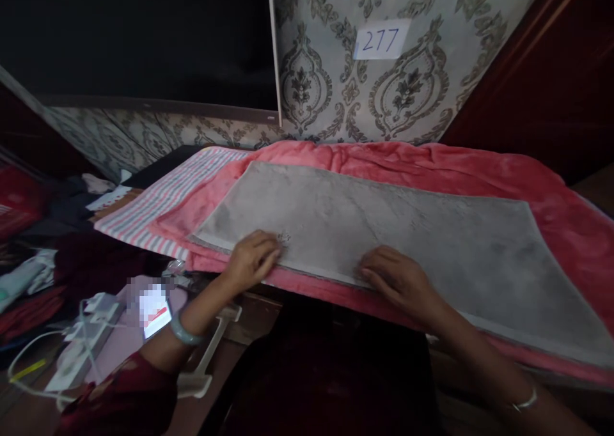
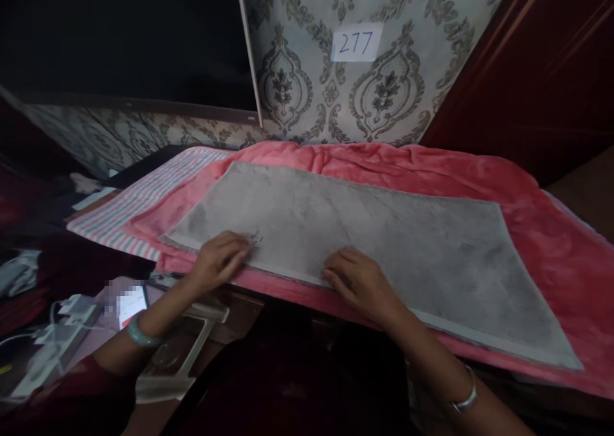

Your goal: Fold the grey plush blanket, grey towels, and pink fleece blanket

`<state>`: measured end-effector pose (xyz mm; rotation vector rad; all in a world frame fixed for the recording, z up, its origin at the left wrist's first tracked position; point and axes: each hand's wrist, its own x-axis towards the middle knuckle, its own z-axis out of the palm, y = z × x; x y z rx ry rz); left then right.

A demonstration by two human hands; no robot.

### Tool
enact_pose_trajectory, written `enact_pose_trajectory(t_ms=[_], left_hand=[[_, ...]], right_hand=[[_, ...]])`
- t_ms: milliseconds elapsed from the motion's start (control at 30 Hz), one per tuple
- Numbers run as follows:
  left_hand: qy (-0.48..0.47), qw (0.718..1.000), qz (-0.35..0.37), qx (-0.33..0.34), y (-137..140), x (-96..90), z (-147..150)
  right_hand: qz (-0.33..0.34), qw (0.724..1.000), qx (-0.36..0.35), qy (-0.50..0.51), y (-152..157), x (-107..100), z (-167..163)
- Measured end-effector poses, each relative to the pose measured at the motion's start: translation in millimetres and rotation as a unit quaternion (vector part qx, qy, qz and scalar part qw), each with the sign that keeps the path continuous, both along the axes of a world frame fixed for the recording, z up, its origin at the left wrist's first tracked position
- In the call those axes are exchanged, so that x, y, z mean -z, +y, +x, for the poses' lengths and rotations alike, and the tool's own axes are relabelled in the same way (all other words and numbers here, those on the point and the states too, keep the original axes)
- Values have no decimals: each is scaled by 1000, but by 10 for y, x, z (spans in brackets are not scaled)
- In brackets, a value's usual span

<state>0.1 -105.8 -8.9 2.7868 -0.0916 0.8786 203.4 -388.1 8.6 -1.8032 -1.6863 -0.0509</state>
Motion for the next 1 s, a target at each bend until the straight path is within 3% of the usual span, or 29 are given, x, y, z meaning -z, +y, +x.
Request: enact_pose_trajectory(t_ms=[133, 267, 367, 500, 733, 1000], left_hand=[[88, 973, 24, -210, 354, -36, -54], [219, 918, 33, -328, 465, 104, -134], [240, 905, 30, -351, 433, 189, -209], [202, 901, 11, -384, 523, 122, -334], [123, 845, -186, -485, 1052, -117, -645], [108, 830, -255, -484, 1191, -128, -678]], right_hand=[[-50, 996, -50, -54, 463, -77, -2], [-160, 975, -98, -123, 843, 107, -50], [-206, 962, -104, -143, 896, 292, -91], [-192, 965, -97, -151, 838, 414, -95], [-181, 967, -111, -143, 847, 443, -75], [-157, 972, -109, -136, 845, 486, -88]])
